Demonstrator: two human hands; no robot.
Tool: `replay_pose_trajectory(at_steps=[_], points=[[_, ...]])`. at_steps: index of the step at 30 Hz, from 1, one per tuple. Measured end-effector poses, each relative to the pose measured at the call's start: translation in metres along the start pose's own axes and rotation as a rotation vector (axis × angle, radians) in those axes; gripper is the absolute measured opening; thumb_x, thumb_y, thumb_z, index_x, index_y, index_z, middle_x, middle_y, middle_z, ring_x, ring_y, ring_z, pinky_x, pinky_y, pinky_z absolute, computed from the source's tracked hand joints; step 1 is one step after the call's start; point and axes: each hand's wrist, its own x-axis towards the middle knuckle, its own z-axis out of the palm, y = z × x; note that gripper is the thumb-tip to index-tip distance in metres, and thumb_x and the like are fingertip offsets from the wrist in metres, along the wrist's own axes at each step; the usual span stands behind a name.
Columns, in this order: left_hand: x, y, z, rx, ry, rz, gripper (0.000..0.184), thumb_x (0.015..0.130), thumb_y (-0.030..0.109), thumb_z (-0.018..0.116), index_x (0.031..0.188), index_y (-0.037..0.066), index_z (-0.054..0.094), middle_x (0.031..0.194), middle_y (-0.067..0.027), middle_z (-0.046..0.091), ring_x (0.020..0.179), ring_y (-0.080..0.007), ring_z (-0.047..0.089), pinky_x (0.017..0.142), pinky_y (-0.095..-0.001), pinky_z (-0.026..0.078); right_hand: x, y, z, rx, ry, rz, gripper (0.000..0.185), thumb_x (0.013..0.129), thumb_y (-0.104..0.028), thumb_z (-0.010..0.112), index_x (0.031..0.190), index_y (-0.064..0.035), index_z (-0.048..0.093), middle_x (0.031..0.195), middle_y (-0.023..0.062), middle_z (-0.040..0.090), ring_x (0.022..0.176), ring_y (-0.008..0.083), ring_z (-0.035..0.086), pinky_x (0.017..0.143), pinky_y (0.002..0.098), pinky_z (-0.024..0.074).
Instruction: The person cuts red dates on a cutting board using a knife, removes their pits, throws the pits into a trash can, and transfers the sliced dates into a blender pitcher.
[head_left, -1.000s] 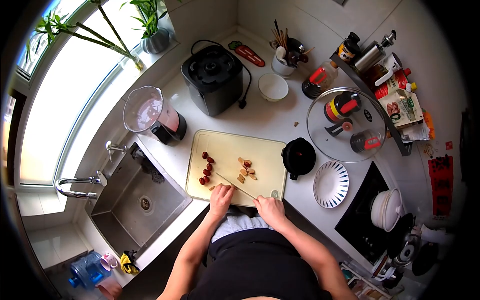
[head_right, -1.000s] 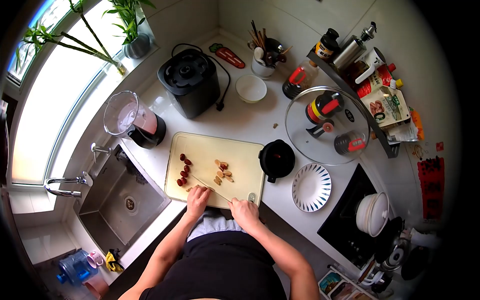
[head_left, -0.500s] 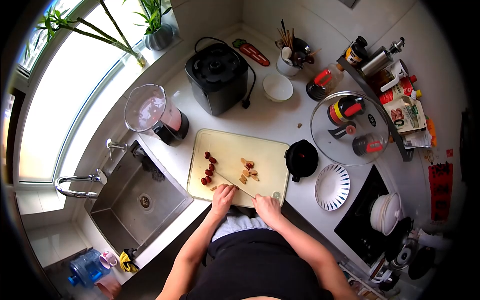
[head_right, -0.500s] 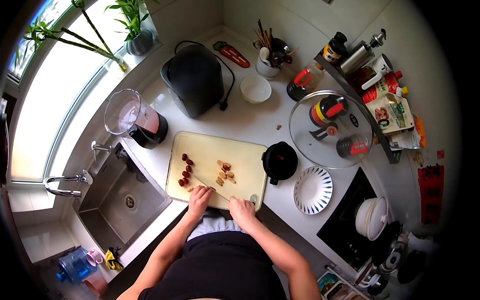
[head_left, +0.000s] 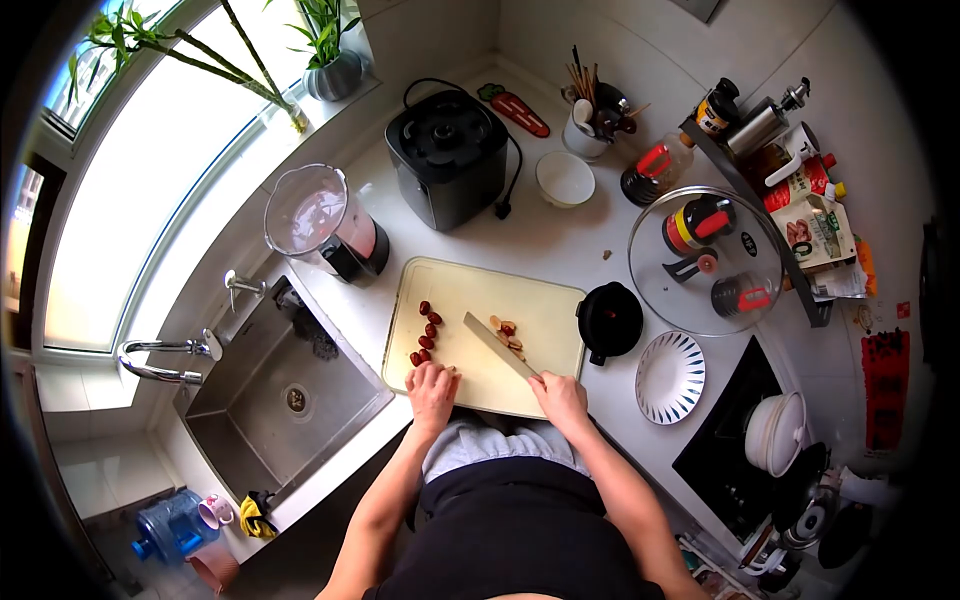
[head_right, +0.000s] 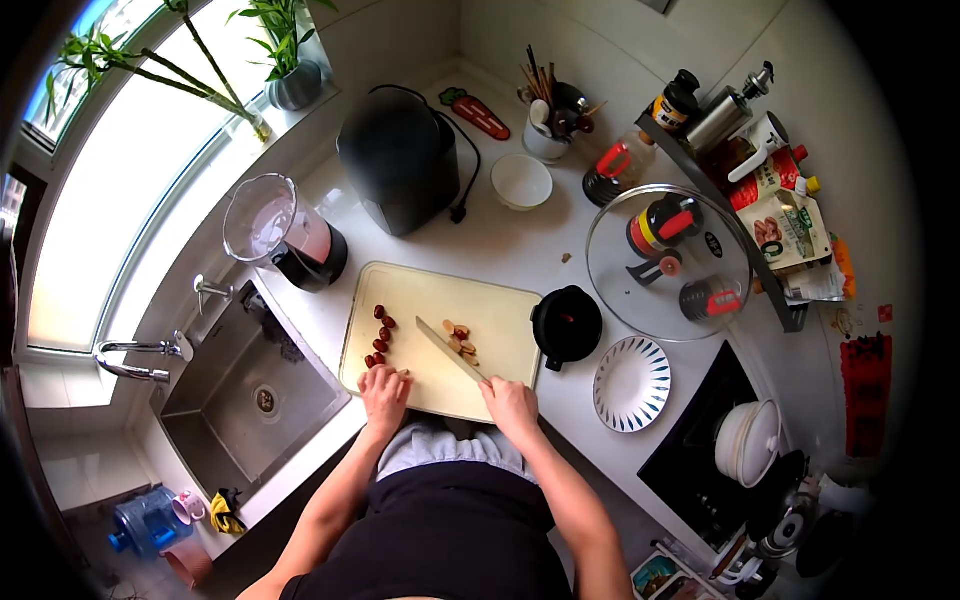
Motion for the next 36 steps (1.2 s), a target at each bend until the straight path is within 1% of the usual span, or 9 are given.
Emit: replay_pose_trajectory(at_steps=[3, 7, 10, 12, 17, 20, 22, 26, 36], points=[[0.007, -0.008, -0.022, 0.014, 0.091, -0.185, 0.015, 0.082, 0.014, 0.074, 0.092, 0.012, 0.064, 0.099, -0.0036, 0.062, 0.103, -0.0245, 0.057, 0.092, -0.04, 0.037, 0.003, 0.003, -0.005, -0.033, 0.074, 0.017, 0.034, 0.094, -0.036, 0.063, 0.082, -0.0043, 0.07, 0.07, 0.0212, 0.067, 0.068, 0.0415, 0.068, 0.064, 0.0506, 0.0542], [0.014, -0.028, -0.028, 0.086, 0.147, -0.262, 0.017, 0.085, 0.018, 0.074, 0.098, 0.011, 0.065, 0.099, -0.0045, 0.062, 0.102, -0.0251, 0.056, 0.093, -0.04, 0.037, 0.004, 0.005, 0.0, -0.017, 0.082, 0.019, 0.033, 0.094, -0.035, 0.063, 0.085, -0.0038, 0.07, 0.073, 0.0211, 0.067, 0.072, 0.0417, 0.067, 0.066, 0.0498, 0.0531], [0.02, -0.027, -0.03, 0.079, 0.126, -0.377, 0.024, 0.085, 0.021, 0.076, 0.104, 0.011, 0.064, 0.1, -0.0048, 0.063, 0.102, -0.0255, 0.056, 0.094, -0.0403, 0.036, 0.003, 0.008, 0.002, -0.007, 0.055, 0.031, 0.034, 0.094, -0.036, 0.062, 0.087, -0.0035, 0.07, 0.074, 0.0214, 0.068, 0.074, 0.0422, 0.067, 0.067, 0.0497, 0.0533], [0.02, -0.028, -0.028, 0.028, 0.005, -0.459, 0.029, 0.082, 0.024, 0.079, 0.104, 0.011, 0.065, 0.101, -0.0037, 0.065, 0.103, -0.025, 0.057, 0.095, -0.0404, 0.036, 0.003, 0.008, 0.003, 0.005, 0.061, 0.038, 0.034, 0.094, -0.036, 0.062, 0.089, -0.0036, 0.07, 0.074, 0.0213, 0.068, 0.075, 0.042, 0.068, 0.068, 0.0495, 0.0535], [0.018, -0.026, -0.027, -0.051, -0.035, -0.503, 0.03, 0.081, 0.016, 0.078, 0.107, 0.011, 0.064, 0.101, -0.003, 0.067, 0.1, -0.0251, 0.058, 0.097, -0.04, 0.035, 0.003, 0.01, 0.006, -0.015, 0.042, 0.063, 0.035, 0.095, -0.037, 0.061, 0.089, -0.0035, 0.07, 0.075, 0.0213, 0.068, 0.074, 0.042, 0.068, 0.068, 0.05, 0.0534], [0.031, 0.001, -0.034, -0.18, 0.082, -0.409, 0.026, 0.078, 0.006, 0.075, 0.102, 0.01, 0.066, 0.101, -0.0046, 0.068, 0.099, -0.0276, 0.059, 0.093, -0.0406, 0.039, 0.004, 0.011, 0.007, -0.025, 0.042, 0.063, 0.035, 0.095, -0.037, 0.061, 0.089, -0.0036, 0.07, 0.075, 0.0213, 0.068, 0.074, 0.0419, 0.068, 0.067, 0.0504, 0.0533], [0.037, 0.014, -0.019, -0.355, -0.002, -0.202, 0.026, 0.077, 0.002, 0.072, 0.101, 0.009, 0.066, 0.102, -0.0056, 0.068, 0.099, -0.0285, 0.06, 0.089, -0.0409, 0.043, 0.005, 0.009, 0.007, -0.026, 0.052, 0.051, 0.035, 0.095, -0.037, 0.061, 0.089, -0.0037, 0.07, 0.075, 0.0213, 0.068, 0.074, 0.0419, 0.068, 0.067, 0.0506, 0.0533], [0.049, 0.043, 0.014, -0.256, -0.09, 0.111, 0.024, 0.081, 0.002, 0.062, 0.104, 0.008, 0.064, 0.109, -0.0046, 0.065, 0.099, -0.0261, 0.06, 0.088, -0.0393, 0.046, 0.005, 0.012, 0.005, -0.022, 0.063, 0.058, 0.035, 0.095, -0.037, 0.061, 0.087, -0.0038, 0.07, 0.074, 0.0212, 0.068, 0.073, 0.0419, 0.068, 0.067, 0.0505, 0.0533], [0.033, 0.032, 0.034, -0.319, -0.092, 0.253, 0.039, 0.076, -0.003, 0.063, 0.114, 0.0, 0.066, 0.115, -0.0107, 0.064, 0.102, -0.0281, 0.063, 0.085, -0.0361, 0.055, 0.002, 0.005, 0.004, -0.031, 0.083, 0.031, 0.037, 0.096, -0.036, 0.061, 0.08, -0.0028, 0.066, 0.07, 0.0225, 0.067, 0.069, 0.0423, 0.067, 0.065, 0.0521, 0.0535]])
